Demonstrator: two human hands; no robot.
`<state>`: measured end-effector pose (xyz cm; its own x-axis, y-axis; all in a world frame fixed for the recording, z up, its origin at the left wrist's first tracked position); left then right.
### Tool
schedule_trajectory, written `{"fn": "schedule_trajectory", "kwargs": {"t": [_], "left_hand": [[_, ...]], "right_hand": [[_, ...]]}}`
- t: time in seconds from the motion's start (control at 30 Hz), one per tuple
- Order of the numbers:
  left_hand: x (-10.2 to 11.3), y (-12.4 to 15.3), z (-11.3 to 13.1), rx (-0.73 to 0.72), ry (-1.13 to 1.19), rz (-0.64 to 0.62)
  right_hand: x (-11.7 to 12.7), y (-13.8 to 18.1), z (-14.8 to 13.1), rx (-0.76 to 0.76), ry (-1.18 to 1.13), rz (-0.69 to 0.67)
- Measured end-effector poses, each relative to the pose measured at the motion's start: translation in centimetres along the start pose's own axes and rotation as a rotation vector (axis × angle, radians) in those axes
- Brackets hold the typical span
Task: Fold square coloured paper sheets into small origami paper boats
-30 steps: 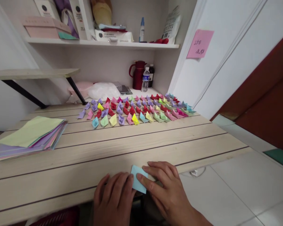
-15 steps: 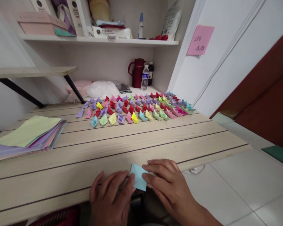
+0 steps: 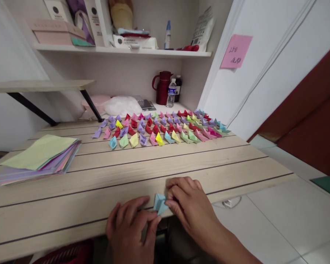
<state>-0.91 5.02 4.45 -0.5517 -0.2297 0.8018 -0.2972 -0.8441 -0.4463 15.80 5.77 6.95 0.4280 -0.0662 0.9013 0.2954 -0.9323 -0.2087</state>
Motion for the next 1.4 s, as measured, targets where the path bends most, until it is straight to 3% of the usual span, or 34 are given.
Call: {"fn": "schedule_trajectory", "kwargs": {"t": [0.27,0.43,0.73,0.93,1.07,1.17,1.4], "left_hand": [[-0.2,-0.6,0.7,0.071,-0.044,-0.017],[-0.3,-0.4,0.4,0.054,0.024,0.011],[0.2,0.0,0.3,-0.023,0.047,0.031],[0.0,-0.7,0.7,0.082,0.084,0.055],[-0.2,-1.1,0.9,0.107,0.092,0.047],[-0.2,-0.9,0.5,0.072,0.084,0.067],[-0.7,-0.1,0.0,-0.129,-0.145,0.019]], "right_hand": [[-0.1,0.2,-0.1,-0.017,0.007,0.059],[0.5,0.8,0.0,0.109,-0.13,-0.015],[-0.7,1.4,-0.1,0.113,-0.094,0.206],[-1.2,0.9,0.1,0.005,-0.039,0.182],[-0.5,1.2,0.1,0.078,-0.122,0.096],[0.0,1.7,0.0,0.179,-0.122,0.048],[0.2,2.2,-0.5,0.265,-0.007,0.246]]}}
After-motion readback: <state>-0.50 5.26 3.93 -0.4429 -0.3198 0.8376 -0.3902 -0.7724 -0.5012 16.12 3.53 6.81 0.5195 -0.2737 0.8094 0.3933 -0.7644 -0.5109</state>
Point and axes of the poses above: each hand's wrist, its own y-axis away from the middle knuckle, its own x-axis out of the back of the hand, z = x × y, the point moved 5 cm from there along -y, towards the middle knuckle, and after that the axes turned 13 degrees about -z, right-handed, at the moved point
